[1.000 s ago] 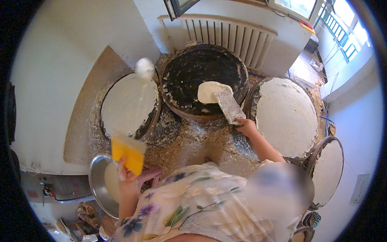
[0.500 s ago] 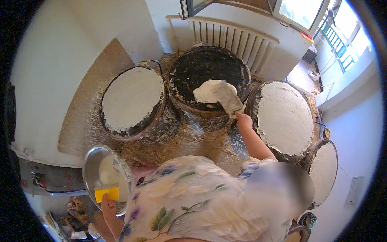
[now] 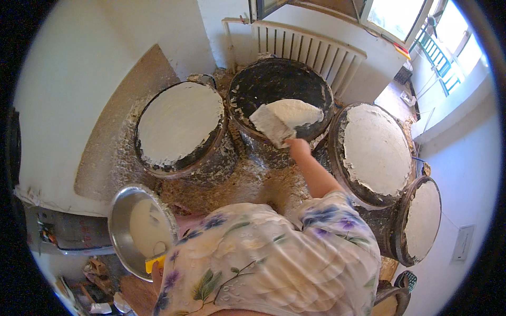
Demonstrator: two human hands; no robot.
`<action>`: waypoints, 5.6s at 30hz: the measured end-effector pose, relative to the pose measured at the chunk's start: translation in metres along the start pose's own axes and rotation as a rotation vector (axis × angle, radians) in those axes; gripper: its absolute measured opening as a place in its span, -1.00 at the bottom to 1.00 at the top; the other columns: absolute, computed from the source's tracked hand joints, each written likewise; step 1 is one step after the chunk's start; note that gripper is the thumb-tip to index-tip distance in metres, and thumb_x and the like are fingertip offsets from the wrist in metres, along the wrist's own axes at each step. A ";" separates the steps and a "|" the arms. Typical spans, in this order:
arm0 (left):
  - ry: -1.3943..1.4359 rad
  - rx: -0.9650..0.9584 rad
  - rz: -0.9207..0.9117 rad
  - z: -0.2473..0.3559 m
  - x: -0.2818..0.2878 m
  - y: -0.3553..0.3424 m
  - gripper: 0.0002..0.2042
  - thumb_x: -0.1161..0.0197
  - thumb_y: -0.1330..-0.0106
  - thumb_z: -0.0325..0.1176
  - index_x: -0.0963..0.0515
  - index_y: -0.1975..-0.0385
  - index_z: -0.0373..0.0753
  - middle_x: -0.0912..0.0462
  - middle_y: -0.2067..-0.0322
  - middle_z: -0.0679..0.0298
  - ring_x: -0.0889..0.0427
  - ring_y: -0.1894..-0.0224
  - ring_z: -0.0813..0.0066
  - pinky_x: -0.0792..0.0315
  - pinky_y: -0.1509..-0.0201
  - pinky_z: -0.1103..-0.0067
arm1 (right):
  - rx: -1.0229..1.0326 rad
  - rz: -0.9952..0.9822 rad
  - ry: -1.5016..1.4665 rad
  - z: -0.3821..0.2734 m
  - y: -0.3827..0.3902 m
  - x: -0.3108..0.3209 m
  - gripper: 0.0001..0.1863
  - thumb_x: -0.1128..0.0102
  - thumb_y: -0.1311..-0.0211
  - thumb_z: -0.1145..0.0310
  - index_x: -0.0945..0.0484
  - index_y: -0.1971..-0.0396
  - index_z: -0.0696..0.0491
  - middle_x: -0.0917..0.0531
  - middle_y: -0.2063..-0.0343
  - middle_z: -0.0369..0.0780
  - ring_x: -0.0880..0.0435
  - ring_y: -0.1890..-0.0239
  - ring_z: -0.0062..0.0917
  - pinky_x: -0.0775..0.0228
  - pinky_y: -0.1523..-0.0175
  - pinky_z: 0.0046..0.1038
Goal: The person ladles batter onto hot round pans, spreads it into thin circles, and peels off the cooked sheets. They repeat this cycle across multiple pans, stacking the finished sheets in a nearby container.
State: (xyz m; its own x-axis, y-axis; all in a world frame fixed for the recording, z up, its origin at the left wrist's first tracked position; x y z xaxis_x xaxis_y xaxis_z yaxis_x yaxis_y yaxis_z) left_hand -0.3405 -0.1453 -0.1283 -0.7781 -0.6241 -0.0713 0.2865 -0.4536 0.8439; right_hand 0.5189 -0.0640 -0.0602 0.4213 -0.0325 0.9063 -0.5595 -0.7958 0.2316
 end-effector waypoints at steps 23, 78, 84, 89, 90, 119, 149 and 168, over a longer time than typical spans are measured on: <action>0.026 0.104 0.021 -0.063 -0.047 0.016 -0.82 -0.13 -0.14 -0.27 -0.39 0.30 -0.14 -0.48 0.49 0.40 -0.29 0.67 0.69 -0.19 0.72 0.81 | -0.039 0.015 0.280 0.025 -0.036 0.027 -0.53 -0.07 0.07 0.54 -0.47 0.10 -0.23 -0.59 0.28 -0.18 -0.58 0.22 -0.33 -0.41 0.19 -0.34; -0.256 0.357 -0.772 -0.077 -0.480 0.176 -0.65 -0.01 -0.19 -0.03 -0.40 0.24 -0.20 -0.47 0.48 0.28 -0.36 0.56 0.53 -0.19 0.58 0.71 | -0.461 0.076 -1.504 0.089 -0.142 0.008 -0.49 -0.16 0.08 0.62 -0.43 0.03 -0.05 -0.40 0.69 -0.37 -0.26 0.75 -0.70 -0.10 0.69 -0.65; -0.261 0.229 -0.745 -0.084 -0.516 0.190 -0.69 -0.06 -0.19 -0.12 -0.38 0.18 -0.17 -0.49 0.39 0.29 -0.40 0.48 0.52 -0.25 0.57 0.71 | 0.303 -0.109 0.150 -0.071 -0.154 -0.004 -0.62 -0.25 0.10 0.21 -0.55 0.19 -0.09 -0.61 0.35 -0.19 -0.56 0.27 -0.37 -0.38 0.25 -0.28; -0.286 0.237 -0.779 -0.083 -0.515 0.188 -0.69 -0.04 -0.20 -0.12 -0.38 0.18 -0.19 -0.50 0.40 0.28 -0.40 0.49 0.52 -0.25 0.58 0.71 | 0.041 0.027 0.131 0.009 -0.186 0.049 -0.74 0.02 -0.07 0.44 -0.50 0.22 -0.09 -0.61 0.30 -0.20 -0.59 0.23 -0.34 -0.45 0.22 -0.32; -0.282 0.243 -0.796 -0.082 -0.512 0.185 -0.69 -0.03 -0.21 -0.12 -0.38 0.19 -0.19 -0.50 0.40 0.28 -0.40 0.49 0.52 -0.25 0.58 0.71 | -0.014 0.066 0.303 0.035 -0.190 0.061 -0.75 0.00 -0.06 0.43 -0.50 0.22 -0.04 -0.61 0.30 -0.20 -0.60 0.24 -0.37 -0.46 0.23 -0.36; -0.181 0.194 -0.698 -0.063 -0.533 0.167 -0.72 -0.03 -0.21 -0.15 -0.38 0.19 -0.18 -0.51 0.41 0.28 -0.39 0.51 0.54 -0.24 0.59 0.70 | -0.204 0.232 0.109 0.159 -0.231 0.092 -0.77 0.01 -0.09 0.37 -0.55 0.25 -0.04 -0.60 0.29 -0.11 -0.60 0.28 -0.28 -0.46 0.27 -0.32; -0.228 0.191 -0.606 -0.070 -0.553 0.167 -0.72 -0.05 -0.20 -0.15 -0.37 0.19 -0.16 -0.50 0.39 0.30 -0.41 0.49 0.54 -0.24 0.58 0.70 | -0.382 0.147 -0.259 0.139 -0.274 0.094 -0.53 -0.09 0.16 0.56 -0.53 0.13 -0.10 -0.61 0.48 -0.25 -0.58 0.48 -0.49 -0.40 0.38 -0.43; -0.232 0.039 -0.508 -0.066 -0.566 0.186 -0.68 0.05 -0.25 -0.09 -0.37 0.19 -0.21 -0.48 0.42 0.32 -0.35 0.55 0.59 -0.22 0.61 0.74 | -0.107 0.146 0.110 0.013 -0.365 0.089 -0.77 0.08 -0.11 0.30 -0.57 0.35 -0.03 -0.59 0.30 -0.10 -0.56 0.19 -0.25 -0.40 0.13 -0.27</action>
State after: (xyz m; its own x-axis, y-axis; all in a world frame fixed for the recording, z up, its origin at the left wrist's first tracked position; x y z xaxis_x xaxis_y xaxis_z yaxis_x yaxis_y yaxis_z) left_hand 0.1900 0.0812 0.0340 -0.9168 -0.1749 -0.3590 -0.1742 -0.6339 0.7535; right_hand 0.7701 0.2152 -0.0684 0.2529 -0.0717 0.9648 -0.6838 -0.7187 0.1258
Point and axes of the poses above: each hand's wrist, its own y-axis away from the middle knuckle, its own x-axis out of the back of the hand, z = x × y, the point moved 7 cm from there along -y, towards the middle knuckle
